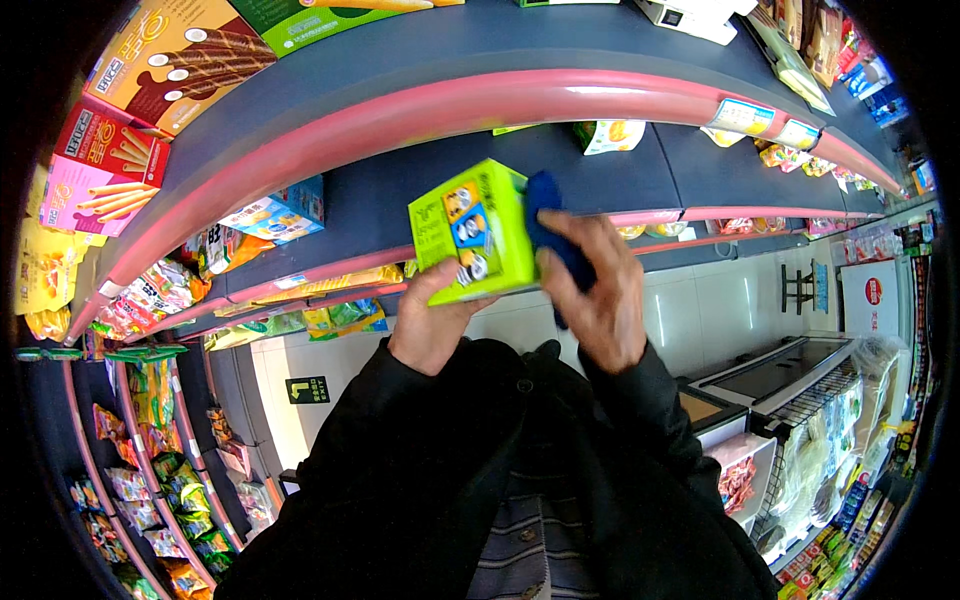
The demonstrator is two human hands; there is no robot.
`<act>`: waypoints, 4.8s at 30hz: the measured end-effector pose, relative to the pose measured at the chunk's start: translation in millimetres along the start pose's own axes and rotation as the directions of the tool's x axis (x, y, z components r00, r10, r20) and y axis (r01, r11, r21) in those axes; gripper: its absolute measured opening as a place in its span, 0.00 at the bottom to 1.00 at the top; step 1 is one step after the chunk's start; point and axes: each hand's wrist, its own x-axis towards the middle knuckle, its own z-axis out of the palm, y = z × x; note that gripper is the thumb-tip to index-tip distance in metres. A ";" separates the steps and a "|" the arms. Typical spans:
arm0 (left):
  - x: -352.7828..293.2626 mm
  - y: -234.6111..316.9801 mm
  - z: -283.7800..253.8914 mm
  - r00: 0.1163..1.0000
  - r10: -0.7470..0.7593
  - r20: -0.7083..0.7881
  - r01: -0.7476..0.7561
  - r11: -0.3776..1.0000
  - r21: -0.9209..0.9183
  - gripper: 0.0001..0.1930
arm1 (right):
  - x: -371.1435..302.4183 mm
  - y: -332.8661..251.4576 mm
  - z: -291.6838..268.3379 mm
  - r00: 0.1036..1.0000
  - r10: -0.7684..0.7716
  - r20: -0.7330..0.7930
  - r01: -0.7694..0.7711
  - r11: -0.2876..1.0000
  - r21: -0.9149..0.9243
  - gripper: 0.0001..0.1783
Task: The person wipes a supermarket shelf with a blue cloth, then picks up and places back various snack packages one by one. The person continues wiping the shelf surface between handling items.
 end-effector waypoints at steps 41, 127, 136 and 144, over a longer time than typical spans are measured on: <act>19.3 -0.6 28.0 0.979 -0.172 0.106 0.200 0.895 -0.399 0.36 | -25.6 27.0 -8.1 0.974 0.202 0.102 -0.218 0.957 0.190 0.23; 179.3 -33.3 31.7 0.914 0.254 -0.316 -0.173 0.949 0.264 0.19 | -81.9 125.2 -43.8 0.944 0.291 0.158 -0.294 0.956 -0.005 0.18; 228.4 4.3 7.4 0.815 0.577 0.048 -0.421 0.533 0.734 0.31 | -91.1 127.9 -51.0 0.940 0.317 0.128 -0.318 0.948 -0.015 0.17; 285.7 17.2 -29.5 0.880 0.468 0.077 -0.407 0.659 0.632 0.23 | -103.1 132.7 -59.2 0.921 0.381 0.087 -0.382 0.924 0.002 0.17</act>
